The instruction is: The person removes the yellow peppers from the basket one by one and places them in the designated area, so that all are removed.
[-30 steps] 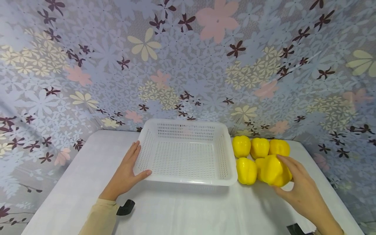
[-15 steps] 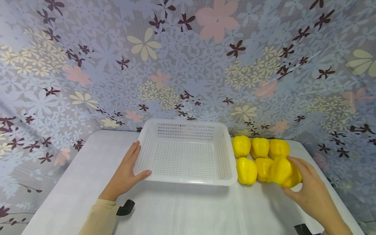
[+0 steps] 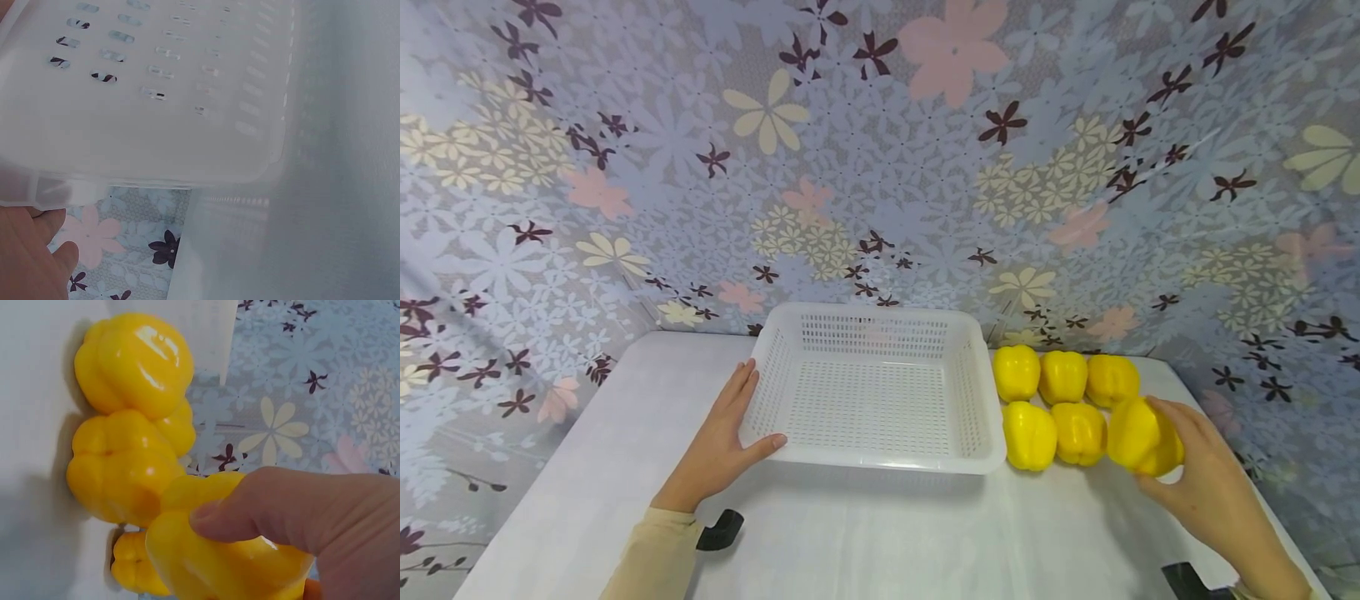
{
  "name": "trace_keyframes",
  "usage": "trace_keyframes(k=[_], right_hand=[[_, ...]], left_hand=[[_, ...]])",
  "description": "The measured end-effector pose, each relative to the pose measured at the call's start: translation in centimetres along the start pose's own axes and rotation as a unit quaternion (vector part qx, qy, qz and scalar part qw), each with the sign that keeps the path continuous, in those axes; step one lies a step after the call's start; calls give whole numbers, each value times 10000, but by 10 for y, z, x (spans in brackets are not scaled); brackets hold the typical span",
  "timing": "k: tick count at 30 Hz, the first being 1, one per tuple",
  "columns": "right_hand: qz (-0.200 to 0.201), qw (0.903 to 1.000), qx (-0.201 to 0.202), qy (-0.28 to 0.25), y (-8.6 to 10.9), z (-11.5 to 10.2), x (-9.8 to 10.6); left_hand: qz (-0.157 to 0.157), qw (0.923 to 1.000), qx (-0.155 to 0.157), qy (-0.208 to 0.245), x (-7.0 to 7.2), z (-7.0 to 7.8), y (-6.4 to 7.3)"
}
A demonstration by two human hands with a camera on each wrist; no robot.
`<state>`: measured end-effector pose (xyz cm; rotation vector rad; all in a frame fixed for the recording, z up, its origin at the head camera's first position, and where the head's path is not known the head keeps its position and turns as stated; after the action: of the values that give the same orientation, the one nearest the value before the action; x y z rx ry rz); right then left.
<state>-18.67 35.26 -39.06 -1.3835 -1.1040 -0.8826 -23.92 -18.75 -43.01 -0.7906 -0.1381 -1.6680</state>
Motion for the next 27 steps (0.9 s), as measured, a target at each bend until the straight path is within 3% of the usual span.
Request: trace_keyframes(k=[8, 17, 27], right_hand=[[-229, 9994, -245, -41, -4, 17, -8], [-149, 9998, -135, -92, -5, 31, -20], [-425, 9989, -162, -103, -12, 44, -37]], left_hand=[[28, 10000, -34, -8, -1, 0, -1], [15, 10000, 10, 44, 0, -1, -1], [15, 10000, -2, 22, 0, -3, -1]])
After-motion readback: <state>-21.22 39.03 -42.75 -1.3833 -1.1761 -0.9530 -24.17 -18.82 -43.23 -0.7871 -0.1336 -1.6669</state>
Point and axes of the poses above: each hand's wrist, its own y-axis away from the middle knuckle, its own x-axis out of the back of the hand, z = x × y, the point moved 9 cm from there along -y, towards the middle knuckle, and after that the axes turned 14 degrees about y, right-handed, at the moved point
